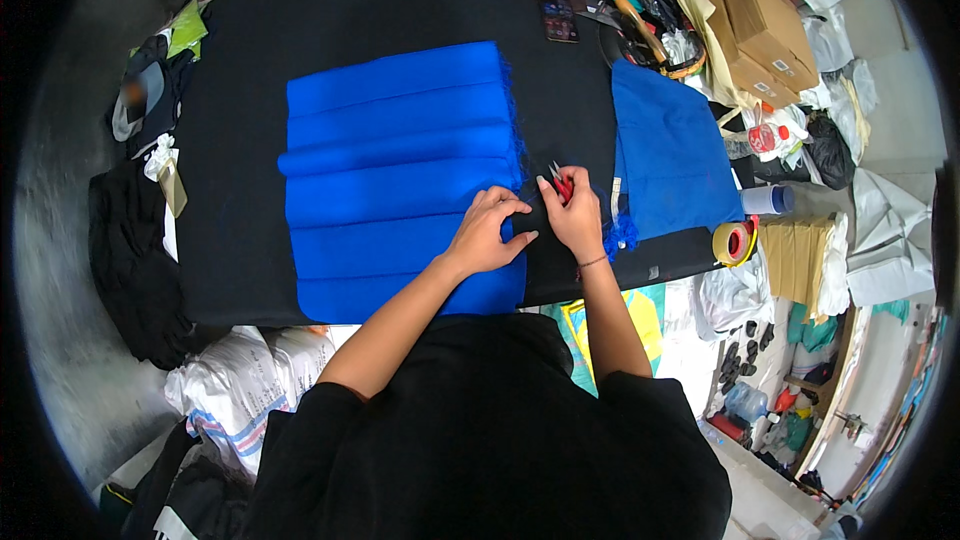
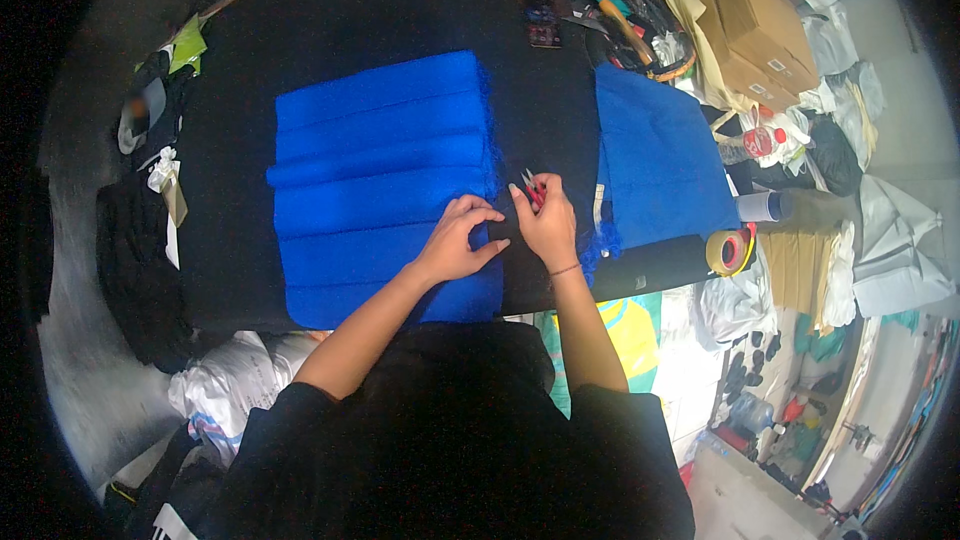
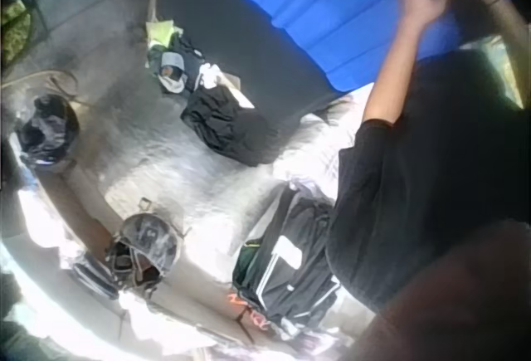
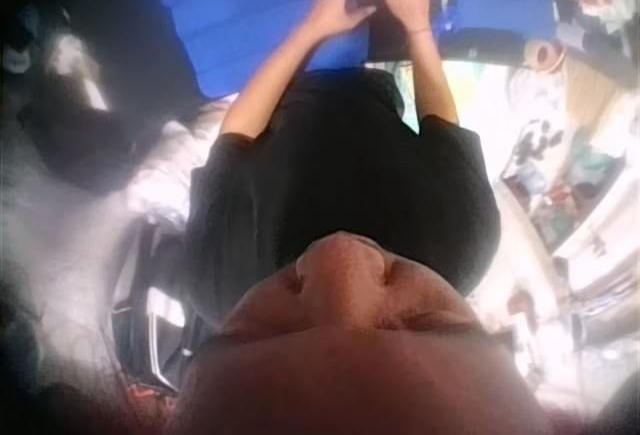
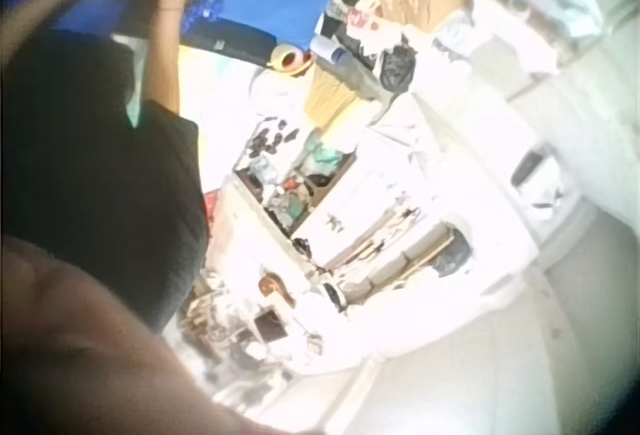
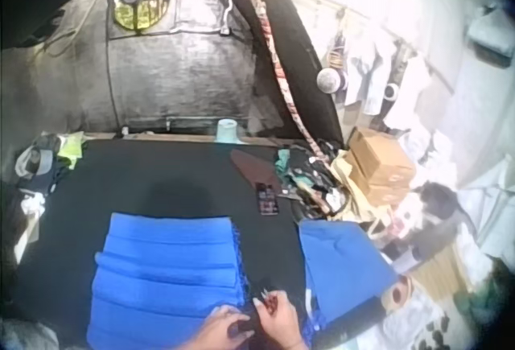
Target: The person uses a red rotary cutter to trim the edges of a folded blue fabric on a black table. The person repeatedly aligns the fabric layers and cuts along the edges to create straight lines.
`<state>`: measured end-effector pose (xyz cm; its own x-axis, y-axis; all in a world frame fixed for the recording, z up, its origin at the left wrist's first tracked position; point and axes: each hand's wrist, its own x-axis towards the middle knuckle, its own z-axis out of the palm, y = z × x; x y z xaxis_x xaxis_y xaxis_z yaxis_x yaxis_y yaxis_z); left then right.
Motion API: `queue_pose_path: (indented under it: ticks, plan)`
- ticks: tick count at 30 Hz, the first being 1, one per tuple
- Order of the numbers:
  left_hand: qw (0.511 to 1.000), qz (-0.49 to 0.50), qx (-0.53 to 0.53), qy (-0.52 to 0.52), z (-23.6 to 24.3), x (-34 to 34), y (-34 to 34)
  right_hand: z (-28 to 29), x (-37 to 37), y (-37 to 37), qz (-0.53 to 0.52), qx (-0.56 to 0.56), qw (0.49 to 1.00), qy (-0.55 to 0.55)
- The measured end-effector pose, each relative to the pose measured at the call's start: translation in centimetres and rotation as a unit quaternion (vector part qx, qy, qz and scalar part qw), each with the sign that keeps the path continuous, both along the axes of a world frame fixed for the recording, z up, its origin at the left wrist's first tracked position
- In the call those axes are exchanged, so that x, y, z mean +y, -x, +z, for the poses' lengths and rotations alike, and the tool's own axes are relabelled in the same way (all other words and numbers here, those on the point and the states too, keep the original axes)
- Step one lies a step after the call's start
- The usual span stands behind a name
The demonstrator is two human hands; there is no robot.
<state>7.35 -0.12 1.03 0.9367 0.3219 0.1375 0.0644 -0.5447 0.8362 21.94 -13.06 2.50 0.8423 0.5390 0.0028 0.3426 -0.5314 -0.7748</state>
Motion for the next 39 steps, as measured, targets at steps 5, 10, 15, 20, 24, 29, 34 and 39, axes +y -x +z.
queue_pose_path:
  ticks: [5,10,15,20,24,29,34,39]
  plan:
    - [1.0,0.009,-0.018,0.01,0.5,0.1,0.4,-0.3,0.8,-1.2,0.149,-0.225,0.962,0.035]
    - [1.0,0.005,-0.02,0.012,0.7,0.3,0.6,-0.5,2.6,-1.7,0.201,-0.294,0.93,0.092]
    - [1.0,0.001,-0.006,0.014,1.1,0.2,0.7,-0.7,3.3,-2.0,0.212,-0.307,0.924,0.085]
    - [1.0,-0.008,0.0,0.025,1.0,0.3,0.7,-0.6,3.6,-2.1,0.222,-0.298,0.925,0.074]
    - [0.999,-0.027,0.015,0.028,1.1,0.4,0.8,-0.8,3.7,-2.2,0.229,-0.292,0.924,0.091]
    - [0.999,-0.023,-0.024,0.023,1.8,0.8,1.7,-2.4,2.2,-2.4,0.115,-0.258,0.957,0.058]
    - [0.982,0.168,-0.023,-0.083,0.3,3.4,7.4,-3.4,-0.7,-2.1,0.033,-0.322,0.944,0.06]
    - [0.891,0.376,0.103,-0.232,-2.8,6.9,15.1,-3.5,-1.4,1.8,0.117,-0.022,0.993,-0.026]
